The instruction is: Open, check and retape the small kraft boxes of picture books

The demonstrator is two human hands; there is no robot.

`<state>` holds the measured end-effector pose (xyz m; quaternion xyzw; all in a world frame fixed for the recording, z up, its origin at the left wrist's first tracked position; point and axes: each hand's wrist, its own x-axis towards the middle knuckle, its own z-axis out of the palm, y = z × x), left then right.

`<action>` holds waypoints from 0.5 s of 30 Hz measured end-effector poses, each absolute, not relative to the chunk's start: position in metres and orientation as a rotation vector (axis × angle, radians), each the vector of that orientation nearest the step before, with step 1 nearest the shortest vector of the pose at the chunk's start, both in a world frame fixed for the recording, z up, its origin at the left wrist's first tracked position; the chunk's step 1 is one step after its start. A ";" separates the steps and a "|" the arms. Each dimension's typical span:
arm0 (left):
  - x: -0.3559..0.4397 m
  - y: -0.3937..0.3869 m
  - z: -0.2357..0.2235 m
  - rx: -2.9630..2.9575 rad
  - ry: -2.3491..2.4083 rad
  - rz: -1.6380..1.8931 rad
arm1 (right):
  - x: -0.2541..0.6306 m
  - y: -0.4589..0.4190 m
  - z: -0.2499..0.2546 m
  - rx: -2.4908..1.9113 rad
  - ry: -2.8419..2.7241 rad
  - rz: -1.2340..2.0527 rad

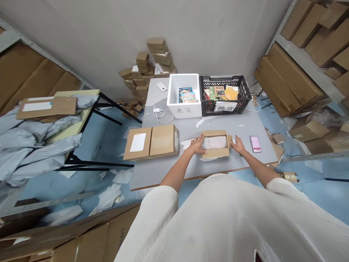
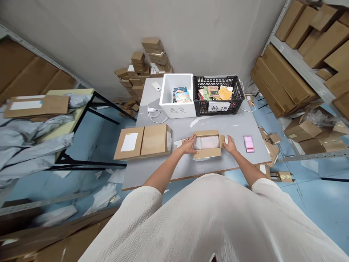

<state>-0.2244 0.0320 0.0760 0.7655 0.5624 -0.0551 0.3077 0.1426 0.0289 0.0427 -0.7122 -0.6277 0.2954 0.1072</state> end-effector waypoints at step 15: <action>-0.220 0.021 0.072 1.954 1.524 -0.003 | 0.020 0.078 0.099 -1.031 -3.152 0.533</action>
